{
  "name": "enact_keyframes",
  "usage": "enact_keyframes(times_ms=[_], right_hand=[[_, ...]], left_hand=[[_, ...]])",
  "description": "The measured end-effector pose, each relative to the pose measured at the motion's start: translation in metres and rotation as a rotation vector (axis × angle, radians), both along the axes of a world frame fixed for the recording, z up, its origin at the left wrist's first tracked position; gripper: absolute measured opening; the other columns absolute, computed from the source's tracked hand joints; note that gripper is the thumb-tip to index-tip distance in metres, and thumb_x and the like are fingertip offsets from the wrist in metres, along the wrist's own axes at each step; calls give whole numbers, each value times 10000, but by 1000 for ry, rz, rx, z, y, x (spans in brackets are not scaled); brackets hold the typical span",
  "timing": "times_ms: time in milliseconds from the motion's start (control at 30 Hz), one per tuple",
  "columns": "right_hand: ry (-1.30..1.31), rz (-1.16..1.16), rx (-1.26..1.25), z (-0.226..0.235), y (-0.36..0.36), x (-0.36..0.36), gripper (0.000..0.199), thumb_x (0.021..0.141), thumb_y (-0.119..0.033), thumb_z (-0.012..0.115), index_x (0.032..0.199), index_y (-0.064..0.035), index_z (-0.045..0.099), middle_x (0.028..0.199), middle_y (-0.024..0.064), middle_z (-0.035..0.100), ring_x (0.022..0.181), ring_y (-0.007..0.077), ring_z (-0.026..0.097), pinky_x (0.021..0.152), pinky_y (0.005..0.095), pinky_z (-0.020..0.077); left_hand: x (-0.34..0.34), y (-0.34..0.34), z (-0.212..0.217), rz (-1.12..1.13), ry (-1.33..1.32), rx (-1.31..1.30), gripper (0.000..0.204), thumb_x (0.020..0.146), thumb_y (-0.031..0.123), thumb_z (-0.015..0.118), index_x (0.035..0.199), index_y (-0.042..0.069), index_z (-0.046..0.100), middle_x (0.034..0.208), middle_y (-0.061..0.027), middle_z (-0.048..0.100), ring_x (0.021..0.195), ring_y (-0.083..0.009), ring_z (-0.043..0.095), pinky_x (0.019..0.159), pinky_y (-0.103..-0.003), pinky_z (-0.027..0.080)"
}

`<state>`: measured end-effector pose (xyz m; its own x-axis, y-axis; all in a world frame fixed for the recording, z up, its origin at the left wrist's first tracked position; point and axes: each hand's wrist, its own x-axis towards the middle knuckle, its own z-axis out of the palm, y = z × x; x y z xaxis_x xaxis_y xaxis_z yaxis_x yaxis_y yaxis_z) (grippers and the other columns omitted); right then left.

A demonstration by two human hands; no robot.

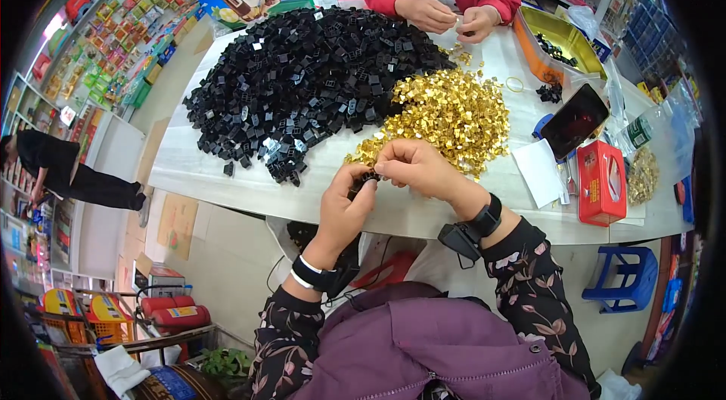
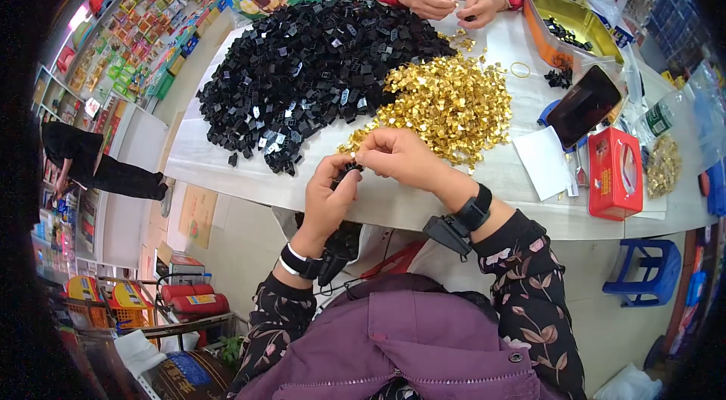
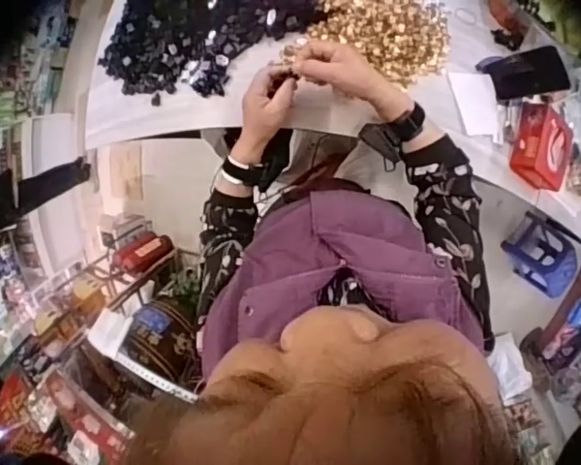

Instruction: The person assembles small components by hand, picking up a black plastic piece and a gold metal piece and pressing them together. The assembled units are then placed into a white bag located beneath the table.

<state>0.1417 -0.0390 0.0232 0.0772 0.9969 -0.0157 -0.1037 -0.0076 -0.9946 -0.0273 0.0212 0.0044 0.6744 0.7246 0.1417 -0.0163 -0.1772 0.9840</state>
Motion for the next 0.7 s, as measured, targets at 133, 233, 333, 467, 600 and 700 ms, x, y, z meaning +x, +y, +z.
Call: enact_keyframes(times_ms=[133, 233, 333, 467, 600, 700], right_hand=[[-46, 13, -45, -2, 0, 1, 150, 834, -198, 610, 817, -49, 610, 690, -28, 557, 596, 39, 478, 517, 202, 390], [-10, 2, -87, 0, -1, 1, 144, 829, -194, 598, 801, -53, 611, 677, -29, 555, 595, 45, 481, 519, 211, 393], [-72, 35, -85, 2, -2, 2, 153, 830, -199, 599, 795, -51, 612, 670, -29, 559, 591, 49, 483, 521, 211, 394], [-232, 42, -133, 15, -4, 3, 177, 832, -217, 607, 793, -44, 613, 666, -25, 568, 594, 54, 493, 527, 215, 399], [-396, 29, -131, 19, -6, 4, 210, 850, -254, 615, 816, -47, 610, 655, -42, 543, 577, 40, 471, 502, 206, 386], [-406, 46, -124, 13, -5, 5, 220, 857, -265, 621, 832, -48, 610, 652, -49, 533, 571, 34, 462, 493, 204, 382]], left_hand=[[1, -2, -9, 33, -106, -44, 195, 869, 66, 561, 1061, 34, 546, 853, -11, 604, 673, -49, 541, 578, -200, 437], [5, -3, -9, 27, -141, -58, 200, 876, 63, 551, 1074, 36, 546, 864, -14, 614, 685, -50, 550, 591, -196, 442], [6, -5, -8, 23, -166, -77, 202, 879, 64, 545, 1078, 33, 547, 867, -21, 627, 691, -55, 559, 606, -199, 451], [4, -5, -13, 44, -85, 38, 204, 875, 71, 549, 1073, 27, 559, 852, -37, 646, 699, -69, 580, 625, -223, 471], [5, -4, -16, 69, -38, 58, 203, 867, 78, 557, 1061, 20, 572, 816, -47, 652, 696, -87, 597, 633, -244, 480], [4, -4, -18, 70, 30, 191, 210, 860, 80, 562, 1061, 20, 578, 847, -66, 651, 728, -95, 608, 638, -247, 482]])
